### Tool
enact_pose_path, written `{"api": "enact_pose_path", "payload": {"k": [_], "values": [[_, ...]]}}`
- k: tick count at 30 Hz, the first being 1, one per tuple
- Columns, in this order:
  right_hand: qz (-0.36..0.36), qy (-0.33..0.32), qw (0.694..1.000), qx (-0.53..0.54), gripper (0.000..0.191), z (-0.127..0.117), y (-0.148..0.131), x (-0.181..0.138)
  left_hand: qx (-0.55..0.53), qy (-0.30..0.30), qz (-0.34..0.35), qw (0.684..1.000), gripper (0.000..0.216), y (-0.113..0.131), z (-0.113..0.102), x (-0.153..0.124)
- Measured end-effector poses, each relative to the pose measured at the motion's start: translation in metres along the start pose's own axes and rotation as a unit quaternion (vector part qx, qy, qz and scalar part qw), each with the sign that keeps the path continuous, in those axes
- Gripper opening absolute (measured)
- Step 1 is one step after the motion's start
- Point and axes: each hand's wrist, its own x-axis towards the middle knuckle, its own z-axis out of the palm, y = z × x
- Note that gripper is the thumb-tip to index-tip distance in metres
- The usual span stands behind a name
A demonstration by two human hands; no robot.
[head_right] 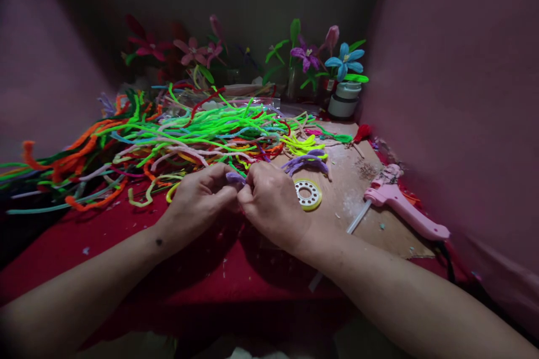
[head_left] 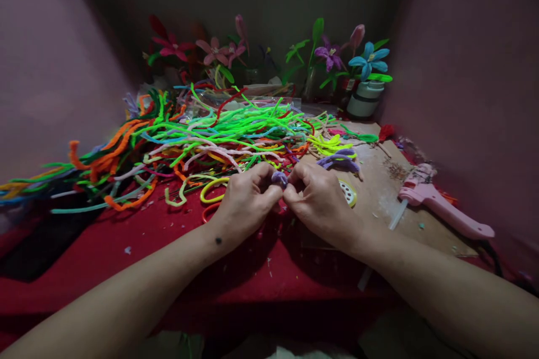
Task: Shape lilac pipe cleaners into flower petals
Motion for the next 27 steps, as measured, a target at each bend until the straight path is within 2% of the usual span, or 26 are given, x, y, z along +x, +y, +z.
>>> {"api": "enact_pose_path", "payload": {"k": [3, 6, 8, 12, 15, 19, 22, 25, 27], "values": [[0.033, -0.022, 0.999, 0.037, 0.012, 0.0, 0.0, 0.002, -0.107, -0.039, -0.067, 0.991, 0.004, 0.007, -0.005, 0.003], [0.124, -0.075, 0.971, 0.189, 0.012, -0.004, -0.001, 0.006, -0.136, -0.039, -0.107, 0.984, 0.005, 0.014, -0.013, 0.006], [0.158, -0.096, 0.947, 0.264, 0.016, -0.006, -0.001, 0.008, -0.164, -0.047, -0.113, 0.979, 0.004, 0.014, -0.017, 0.008], [0.2, -0.132, 0.911, 0.336, 0.018, -0.007, 0.001, 0.01, -0.206, -0.084, -0.099, 0.97, 0.008, 0.006, -0.022, 0.01], [0.235, -0.151, 0.885, 0.371, 0.015, -0.006, 0.004, 0.01, -0.191, -0.097, -0.084, 0.973, 0.011, 0.004, -0.023, 0.011], [0.235, -0.135, 0.89, 0.366, 0.012, -0.006, 0.002, 0.008, -0.121, -0.058, -0.04, 0.99, 0.012, 0.008, -0.026, 0.012], [0.246, -0.152, 0.886, 0.363, 0.013, -0.007, 0.0, 0.007, -0.124, -0.05, -0.063, 0.989, 0.014, 0.007, -0.027, 0.013], [0.265, -0.177, 0.856, 0.408, 0.014, -0.007, 0.0, 0.007, -0.174, -0.05, -0.1, 0.978, 0.015, 0.002, -0.026, 0.014], [0.272, -0.189, 0.841, 0.427, 0.016, -0.006, 0.001, 0.008, -0.188, -0.048, -0.097, 0.976, 0.014, 0.0, -0.024, 0.013]]}}
